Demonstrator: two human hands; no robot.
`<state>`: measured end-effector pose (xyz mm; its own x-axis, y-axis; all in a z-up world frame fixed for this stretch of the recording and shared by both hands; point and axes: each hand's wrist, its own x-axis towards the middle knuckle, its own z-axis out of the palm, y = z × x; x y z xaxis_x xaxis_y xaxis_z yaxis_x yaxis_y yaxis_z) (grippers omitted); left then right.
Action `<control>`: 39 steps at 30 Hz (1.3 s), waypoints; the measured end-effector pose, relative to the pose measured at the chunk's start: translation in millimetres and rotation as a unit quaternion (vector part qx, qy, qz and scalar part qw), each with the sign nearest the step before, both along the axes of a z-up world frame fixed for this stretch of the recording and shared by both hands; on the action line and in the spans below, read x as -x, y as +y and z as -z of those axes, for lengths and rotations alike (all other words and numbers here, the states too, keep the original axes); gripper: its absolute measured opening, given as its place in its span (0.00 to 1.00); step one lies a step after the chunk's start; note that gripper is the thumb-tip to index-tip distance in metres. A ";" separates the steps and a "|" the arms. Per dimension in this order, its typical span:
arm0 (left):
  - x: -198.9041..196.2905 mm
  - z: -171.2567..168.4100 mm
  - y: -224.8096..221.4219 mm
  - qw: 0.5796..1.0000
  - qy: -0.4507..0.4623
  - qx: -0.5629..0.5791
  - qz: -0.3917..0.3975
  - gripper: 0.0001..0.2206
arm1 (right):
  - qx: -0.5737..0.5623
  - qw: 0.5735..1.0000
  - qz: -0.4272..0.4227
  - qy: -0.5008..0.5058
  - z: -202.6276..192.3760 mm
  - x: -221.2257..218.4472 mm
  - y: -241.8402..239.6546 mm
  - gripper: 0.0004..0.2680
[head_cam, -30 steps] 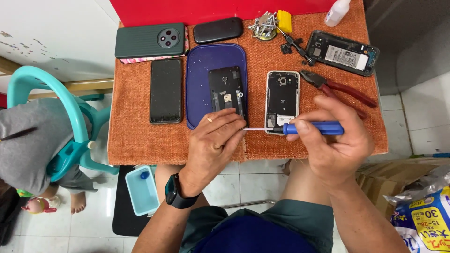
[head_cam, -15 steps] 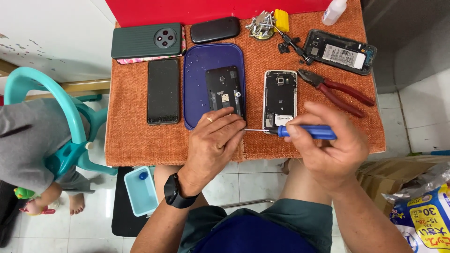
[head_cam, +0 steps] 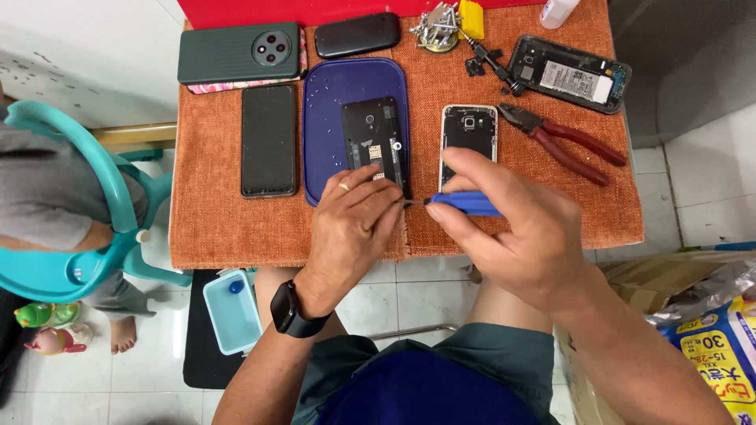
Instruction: Disassembling a mobile phone by removing internal screws with a precision screwdriver and prying the casing apart.
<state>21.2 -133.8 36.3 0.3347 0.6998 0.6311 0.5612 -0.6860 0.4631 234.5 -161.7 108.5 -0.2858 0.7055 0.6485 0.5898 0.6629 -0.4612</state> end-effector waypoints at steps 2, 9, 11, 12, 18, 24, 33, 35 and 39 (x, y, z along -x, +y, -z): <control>2.7 2.6 0.3 1.000 0.002 0.005 -0.003 0.05 | -0.009 1.000 0.008 -0.019 0.0 1.7 2.9 0.17; 21.9 5.1 -15.8 0.997 0.003 0.002 -0.081 0.05 | 0.000 0.997 0.008 -0.077 3.7 4.9 16.4 0.17; 23.1 9.8 -20.3 0.996 -0.007 -0.008 -0.089 0.04 | 0.017 0.997 0.009 -0.081 7.9 6.2 19.0 0.17; 24.0 12.0 -23.1 0.995 -0.017 -0.018 -0.095 0.03 | 0.032 0.996 0.012 -0.084 10.0 7.2 20.0 0.17; 24.4 25.1 -28.3 0.993 -0.028 -0.034 -0.113 0.03 | 0.032 0.996 -0.003 -0.084 16.2 11.4 24.4 0.18; 24.3 24.1 -26.8 0.993 -0.042 -0.030 -0.103 0.02 | 0.052 0.995 -0.011 -0.081 11.7 16.3 23.0 0.18; 26.1 26.9 -26.4 0.994 -0.036 -0.028 -0.099 0.03 | -0.004 0.985 -0.057 -0.161 0.7 23.7 26.9 0.14; 26.7 27.6 -26.5 0.994 -0.033 -0.031 -0.097 0.04 | 0.004 0.980 -0.104 -0.172 -6.1 26.5 31.4 0.14; 25.0 32.4 -25.9 0.994 -0.020 -0.048 -0.098 0.05 | 0.050 0.960 -0.206 -0.183 -11.4 30.8 43.9 0.16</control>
<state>-3.8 -159.6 3.9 0.1712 0.6851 0.7081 0.6711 -0.6073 0.4253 203.6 -117.8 119.9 -0.7504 0.5369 0.3856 0.4212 0.8379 -0.3471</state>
